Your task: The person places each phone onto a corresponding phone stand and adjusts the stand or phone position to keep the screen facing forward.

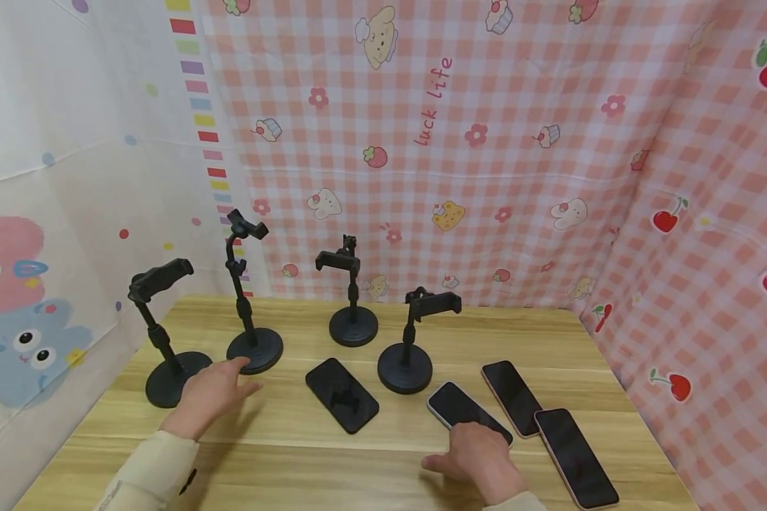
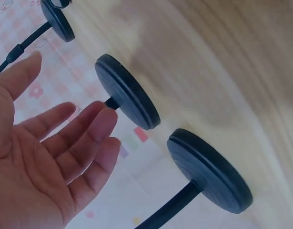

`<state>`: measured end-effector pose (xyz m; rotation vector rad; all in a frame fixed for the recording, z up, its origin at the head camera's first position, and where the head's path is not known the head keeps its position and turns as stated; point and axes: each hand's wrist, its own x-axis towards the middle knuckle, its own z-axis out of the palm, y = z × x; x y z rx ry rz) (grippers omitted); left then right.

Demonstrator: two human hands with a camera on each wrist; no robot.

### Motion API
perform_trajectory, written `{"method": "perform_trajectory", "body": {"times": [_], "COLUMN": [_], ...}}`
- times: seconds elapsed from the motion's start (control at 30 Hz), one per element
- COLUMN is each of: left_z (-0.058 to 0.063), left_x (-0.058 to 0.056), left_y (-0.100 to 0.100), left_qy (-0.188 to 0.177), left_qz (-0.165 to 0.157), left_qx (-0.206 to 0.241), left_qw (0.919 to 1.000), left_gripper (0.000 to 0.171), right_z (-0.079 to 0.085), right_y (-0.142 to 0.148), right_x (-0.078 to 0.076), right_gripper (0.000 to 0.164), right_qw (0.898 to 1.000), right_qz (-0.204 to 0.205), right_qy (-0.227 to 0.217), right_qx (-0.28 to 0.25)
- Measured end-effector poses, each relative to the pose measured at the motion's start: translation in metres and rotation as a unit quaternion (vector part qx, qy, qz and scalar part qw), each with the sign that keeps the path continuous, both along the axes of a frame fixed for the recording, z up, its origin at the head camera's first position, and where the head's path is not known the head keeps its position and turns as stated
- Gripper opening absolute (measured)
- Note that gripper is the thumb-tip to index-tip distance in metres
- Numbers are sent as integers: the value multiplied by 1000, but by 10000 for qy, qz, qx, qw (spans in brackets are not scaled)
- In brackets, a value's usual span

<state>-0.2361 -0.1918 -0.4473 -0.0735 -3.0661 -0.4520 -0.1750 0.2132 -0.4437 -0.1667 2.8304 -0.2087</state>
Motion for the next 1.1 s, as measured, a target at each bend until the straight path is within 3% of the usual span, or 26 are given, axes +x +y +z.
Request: {"method": "perform_trajectory", "body": {"times": [0.27, 0.7, 1.1], "left_z": [11, 45, 60], "left_x": [-18, -51, -77], "left_y": [1, -2, -2], "left_qy": [832, 1322, 1729], "left_qz": [59, 679, 1056], "left_qx": [383, 451, 810], "left_qw": [9958, 9879, 9759], "left_gripper": [70, 63, 42], "right_z": [0, 0, 0], "right_y": [-3, -9, -10], "right_x": [-2, 0, 0], "right_gripper": [60, 59, 57], "right_qw": [9999, 9996, 9996], "right_qz": [14, -117, -76], "right_qy": [-152, -251, -262], "right_qx": [63, 22, 53]}}
